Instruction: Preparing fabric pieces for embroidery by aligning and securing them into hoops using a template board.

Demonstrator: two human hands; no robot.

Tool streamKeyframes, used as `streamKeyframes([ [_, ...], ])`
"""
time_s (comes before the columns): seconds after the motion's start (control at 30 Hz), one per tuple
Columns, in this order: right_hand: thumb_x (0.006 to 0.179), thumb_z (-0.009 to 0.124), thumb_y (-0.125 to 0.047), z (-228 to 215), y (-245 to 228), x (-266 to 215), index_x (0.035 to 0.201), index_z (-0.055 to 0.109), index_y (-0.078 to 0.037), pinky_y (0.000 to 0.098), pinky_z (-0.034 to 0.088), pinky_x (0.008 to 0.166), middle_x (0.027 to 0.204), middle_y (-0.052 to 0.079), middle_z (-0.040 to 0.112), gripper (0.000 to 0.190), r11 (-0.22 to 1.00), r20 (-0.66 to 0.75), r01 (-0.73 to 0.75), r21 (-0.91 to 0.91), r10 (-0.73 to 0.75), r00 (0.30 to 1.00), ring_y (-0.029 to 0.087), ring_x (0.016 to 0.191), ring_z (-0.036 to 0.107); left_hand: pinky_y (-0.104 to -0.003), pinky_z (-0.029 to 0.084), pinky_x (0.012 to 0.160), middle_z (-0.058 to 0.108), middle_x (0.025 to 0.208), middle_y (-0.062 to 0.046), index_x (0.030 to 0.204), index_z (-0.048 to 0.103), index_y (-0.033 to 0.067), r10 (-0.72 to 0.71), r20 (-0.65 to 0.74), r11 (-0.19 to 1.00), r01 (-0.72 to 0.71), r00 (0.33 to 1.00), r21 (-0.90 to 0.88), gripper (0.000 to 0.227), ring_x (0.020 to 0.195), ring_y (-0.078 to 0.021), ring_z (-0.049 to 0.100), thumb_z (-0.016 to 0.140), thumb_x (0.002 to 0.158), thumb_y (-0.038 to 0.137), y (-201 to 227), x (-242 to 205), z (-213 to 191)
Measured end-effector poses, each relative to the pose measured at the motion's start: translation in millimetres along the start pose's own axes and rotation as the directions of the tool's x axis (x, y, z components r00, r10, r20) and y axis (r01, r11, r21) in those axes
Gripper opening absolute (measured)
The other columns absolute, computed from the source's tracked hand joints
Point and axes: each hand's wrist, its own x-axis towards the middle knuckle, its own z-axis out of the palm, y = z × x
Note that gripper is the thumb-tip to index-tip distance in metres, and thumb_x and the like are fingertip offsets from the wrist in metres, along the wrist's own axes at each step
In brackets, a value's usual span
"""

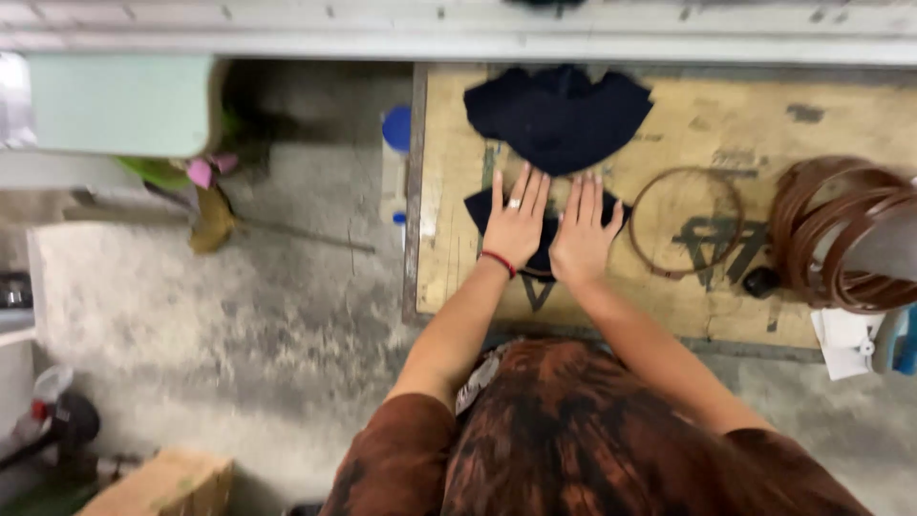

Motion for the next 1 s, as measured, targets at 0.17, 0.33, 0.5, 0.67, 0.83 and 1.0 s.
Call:
streamKeyframes([
  [0.17,0.112,0.049,-0.051,2.4,1.8,-4.2,0.169,0.029,0.007,0.0658,0.014,0.127,0.174,0.029,0.031,0.084,0.999,-0.117,0.039,-0.022,-0.041,0.992,0.041,0.164,0.026,-0.067,0.016,0.135,0.033,0.173,-0.028,0.167,0.033,-0.0035,0.024,-0.133,1.000,-0.022,0.991,0.014,0.069,0.164,-0.0415,0.026,0.044,0.099,0.010,-2.7,-7.5,16.3],
  [0.33,0.113,0.053,-0.041,14.5,12.9,-4.4,0.166,0.039,0.007,0.0578,0.024,0.129,0.167,0.029,0.042,0.073,0.997,-0.180,0.063,0.033,-0.057,0.982,0.042,0.158,0.039,-0.053,0.025,0.136,0.037,0.172,-0.025,0.168,0.033,-0.0025,0.013,-0.159,0.990,-0.035,0.987,-0.133,0.073,0.163,-0.0390,0.033,0.046,0.097,0.006,-14.3,-8.3,26.6],
  [0.5,0.114,0.050,-0.022,16.3,19.0,-8.5,0.170,0.033,0.001,0.0554,0.025,0.131,0.171,0.023,0.036,0.062,0.972,-0.121,0.056,0.228,-0.029,0.992,0.040,0.161,0.033,-0.048,0.036,0.131,0.049,0.166,-0.017,0.172,0.033,0.0076,-0.117,-0.163,0.885,0.028,0.980,-0.465,0.078,0.157,-0.0353,0.044,0.045,0.096,-0.004,-26.0,-18.1,48.5],
  [0.67,0.105,0.046,0.005,13.6,27.5,-1.1,0.168,0.043,-0.004,0.0472,0.029,0.132,0.172,0.016,0.039,0.064,0.942,-0.131,0.032,0.334,0.013,0.991,0.035,0.158,0.038,-0.042,0.051,0.123,0.038,0.174,-0.005,0.169,0.042,0.0190,-0.246,-0.117,0.814,0.139,0.962,-0.565,0.076,0.152,-0.0328,0.051,0.047,0.099,-0.012,-29.5,-5.5,28.2],
  [0.83,0.101,0.043,0.010,17.9,29.2,-5.7,0.165,0.048,-0.001,0.0414,0.034,0.132,0.172,0.017,0.042,0.065,0.931,-0.130,0.063,0.359,-0.017,0.991,0.036,0.155,0.045,-0.036,0.048,0.125,0.052,0.165,-0.002,0.159,0.057,0.0160,-0.267,-0.130,0.795,0.142,0.955,-0.589,0.062,0.151,-0.0261,0.055,0.047,0.101,-0.005,-30.7,-14.7,52.8],
  [1.0,0.093,0.052,0.012,11.7,19.8,-12.9,0.168,0.041,0.002,0.0544,0.029,0.131,0.174,0.023,0.035,0.076,0.933,-0.131,0.041,0.358,0.007,0.991,0.041,0.160,0.034,-0.043,0.035,0.134,0.056,0.162,-0.014,0.148,0.064,-0.0011,-0.129,-0.246,0.822,-0.035,0.961,-0.568,0.053,0.155,-0.0286,0.050,0.052,0.096,-0.003,-24.9,-11.5,24.7],
])
